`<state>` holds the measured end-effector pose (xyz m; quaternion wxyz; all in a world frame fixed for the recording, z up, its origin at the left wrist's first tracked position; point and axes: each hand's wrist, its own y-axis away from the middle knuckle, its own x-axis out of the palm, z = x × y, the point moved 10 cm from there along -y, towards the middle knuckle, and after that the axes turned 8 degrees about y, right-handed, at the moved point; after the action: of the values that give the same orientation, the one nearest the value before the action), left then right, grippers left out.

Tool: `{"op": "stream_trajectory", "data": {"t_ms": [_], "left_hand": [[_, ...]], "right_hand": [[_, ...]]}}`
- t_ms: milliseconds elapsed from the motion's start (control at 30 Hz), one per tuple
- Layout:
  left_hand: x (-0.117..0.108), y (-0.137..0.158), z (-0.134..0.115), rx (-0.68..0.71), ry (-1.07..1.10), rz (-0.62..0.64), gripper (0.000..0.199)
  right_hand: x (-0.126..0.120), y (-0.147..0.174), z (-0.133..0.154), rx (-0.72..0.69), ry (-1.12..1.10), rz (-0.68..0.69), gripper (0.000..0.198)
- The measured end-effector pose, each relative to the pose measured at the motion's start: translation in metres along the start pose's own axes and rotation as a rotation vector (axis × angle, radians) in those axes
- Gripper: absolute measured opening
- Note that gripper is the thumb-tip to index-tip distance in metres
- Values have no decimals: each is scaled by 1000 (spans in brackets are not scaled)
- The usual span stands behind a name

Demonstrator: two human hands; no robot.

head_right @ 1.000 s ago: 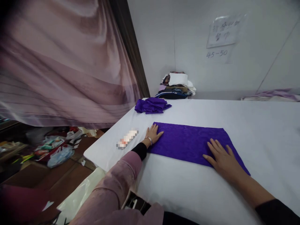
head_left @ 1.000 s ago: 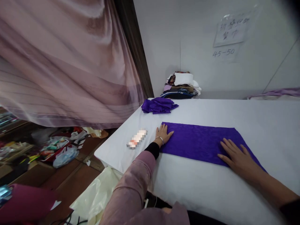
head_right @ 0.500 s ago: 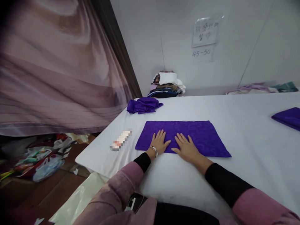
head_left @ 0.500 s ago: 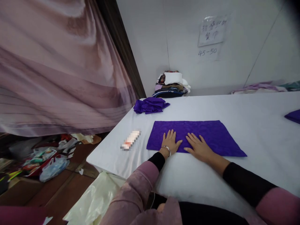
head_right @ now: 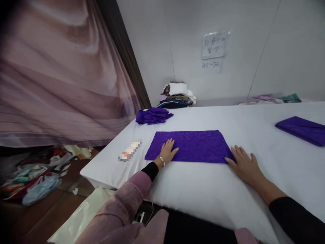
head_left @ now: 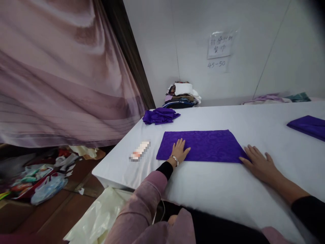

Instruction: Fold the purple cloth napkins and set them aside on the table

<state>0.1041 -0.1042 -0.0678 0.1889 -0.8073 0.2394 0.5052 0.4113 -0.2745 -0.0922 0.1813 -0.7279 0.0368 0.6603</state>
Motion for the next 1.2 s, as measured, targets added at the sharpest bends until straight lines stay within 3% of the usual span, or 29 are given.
{"op": "stream_trajectory", "data": {"t_ms": [100, 300, 367, 467, 533, 667, 733, 800, 867, 1000, 1100, 1200], "left_hand": [[-2, 15, -10, 54, -22, -16, 64], [17, 32, -45, 148, -119, 26, 67], [21, 33, -47, 147, -133, 52, 68], [17, 38, -23, 64, -138, 102, 69], [4, 45, 5, -23, -145, 103, 69], [-32, 66, 67, -198, -161, 42, 68], [-42, 75, 82, -200, -147, 33, 69], [-49, 80, 85, -144, -129, 15, 69], [-56, 82, 79, -56, -119, -36, 63], [-63, 80, 62, 130, -129, -154, 48], [-63, 72, 60, 143, -175, -176, 49], [-71, 62, 62, 100, -212, -208, 41]], "right_hand": [[-19, -2, 46, -126, -61, -28, 68], [-45, -11, 179, -484, -191, 46, 68], [-43, -12, 201, -547, -218, 73, 67], [-27, -13, 186, -531, -221, 105, 67], [-13, -11, 149, -479, -196, 96, 66], [4, 0, 49, -288, -116, 34, 67], [8, 8, 11, -216, -91, 32, 67], [5, 15, -8, -176, -77, 25, 66], [-6, 20, -8, -185, -69, -16, 65], [-27, 21, 34, -379, -72, -101, 53], [-27, 9, 56, -450, -70, -112, 47], [-26, -9, 58, -432, -66, -108, 47]]}}
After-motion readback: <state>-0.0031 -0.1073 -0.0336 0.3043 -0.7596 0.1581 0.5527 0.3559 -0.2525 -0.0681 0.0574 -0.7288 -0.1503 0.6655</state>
